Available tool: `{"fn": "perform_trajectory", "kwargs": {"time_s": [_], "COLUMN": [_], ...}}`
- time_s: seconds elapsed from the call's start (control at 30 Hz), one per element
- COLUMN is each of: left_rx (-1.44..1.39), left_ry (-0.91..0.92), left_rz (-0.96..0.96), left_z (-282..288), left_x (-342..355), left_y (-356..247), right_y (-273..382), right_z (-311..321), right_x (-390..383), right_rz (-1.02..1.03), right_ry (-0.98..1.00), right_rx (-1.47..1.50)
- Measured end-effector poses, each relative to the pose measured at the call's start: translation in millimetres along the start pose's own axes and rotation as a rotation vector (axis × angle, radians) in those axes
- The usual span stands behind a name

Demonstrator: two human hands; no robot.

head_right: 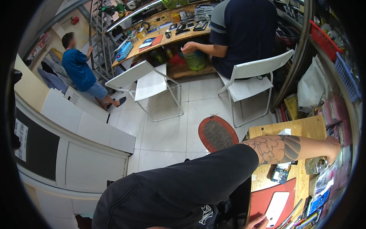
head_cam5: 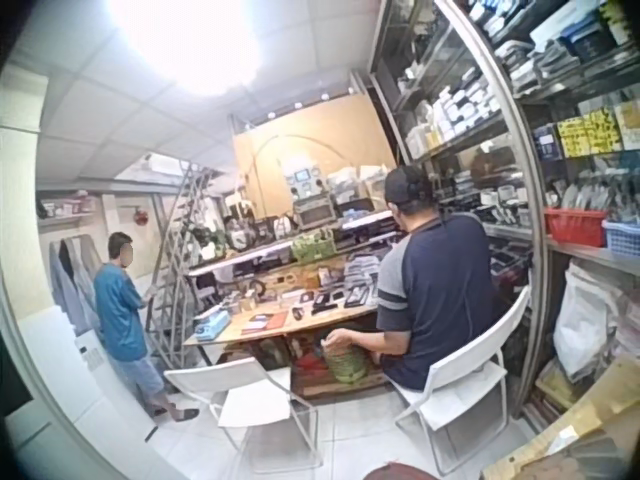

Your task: The person cleans a smartphone screen with a wipe, then handles a detached display assembly and a phone chassis. They place the display into a laminating machine and operate its controls. The person then handles a small adhesive strip and a disassembled phone body on the workbench.

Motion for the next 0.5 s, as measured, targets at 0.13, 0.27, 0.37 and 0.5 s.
{"fn": "perform_trajectory", "kwargs": {"time_s": [0.13,0.27,0.37,0.5], "left_rx": [-0.018,-0.197,-0.173,-0.613], "left_ry": [0.084,0.153,0.001,-0.116], "left_rz": [-0.032,-0.003,0.123,0.091], "left_z": [2,0,14,52], "left_x": [-3,5,13,-7], "left_y": [7,13,25,49], "right_y": [-1,-8,-12,-23], "right_z": [1,-5,-17,-41], "right_x": [1,-6,-18,-29], "right_rz": [0.042,-0.014,-0.125,-0.417], "right_ry": [-0.045,-0.081,-0.038,-0.028], "right_rx": [0.020,0.122,0.227,0.696]}}
Point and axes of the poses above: each hand's wrist, its own x-axis towards the middle knuckle, its own z-axis out of the back of the hand, y = z × x, the point moved 4 cm from there along x, towards the middle knuckle, and after that the axes turned 11 degrees about x, right-handed, at the moved point
